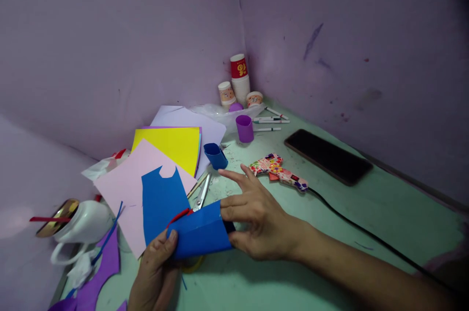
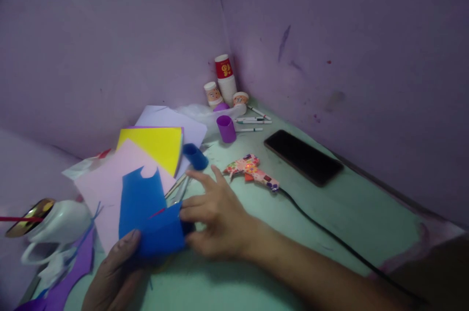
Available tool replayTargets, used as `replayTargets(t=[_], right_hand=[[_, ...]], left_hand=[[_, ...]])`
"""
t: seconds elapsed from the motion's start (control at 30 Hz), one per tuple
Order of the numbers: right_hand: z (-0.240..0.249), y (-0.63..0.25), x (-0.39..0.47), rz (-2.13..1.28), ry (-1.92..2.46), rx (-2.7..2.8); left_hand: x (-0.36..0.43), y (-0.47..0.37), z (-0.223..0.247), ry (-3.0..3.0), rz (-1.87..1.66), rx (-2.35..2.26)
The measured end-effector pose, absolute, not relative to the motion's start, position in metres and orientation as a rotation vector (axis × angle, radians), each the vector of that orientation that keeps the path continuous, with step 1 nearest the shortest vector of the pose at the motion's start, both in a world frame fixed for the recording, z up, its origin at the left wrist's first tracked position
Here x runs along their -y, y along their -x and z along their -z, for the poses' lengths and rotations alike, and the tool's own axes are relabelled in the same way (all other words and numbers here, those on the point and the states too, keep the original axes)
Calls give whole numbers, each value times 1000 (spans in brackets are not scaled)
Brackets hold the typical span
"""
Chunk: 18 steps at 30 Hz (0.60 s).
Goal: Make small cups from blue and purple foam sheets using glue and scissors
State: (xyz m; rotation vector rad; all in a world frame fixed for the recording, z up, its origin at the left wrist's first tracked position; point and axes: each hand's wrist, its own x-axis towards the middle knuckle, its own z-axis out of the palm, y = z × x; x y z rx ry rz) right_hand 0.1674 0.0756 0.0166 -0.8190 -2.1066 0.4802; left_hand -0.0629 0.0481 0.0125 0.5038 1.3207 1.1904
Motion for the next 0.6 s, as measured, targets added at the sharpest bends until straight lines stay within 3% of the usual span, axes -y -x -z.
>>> replayTargets(t=[0.2,0.33,0.47,0.6], right_hand=[[-16,-164,-75,-669,764,1811],[-17,-165,-78,-1035,697,1414],[-17,-159,-75,-1399,584,1506],[-12,-149,-66,-1481,544,1484]], left_hand=[[-48,68,-8,-458,-1243,-1313],[-48,68,-10,-252,-1300,-1218],[-44,59,-4,-164,-1169,-1023],[-37,43,7,-183,-1000,-905]])
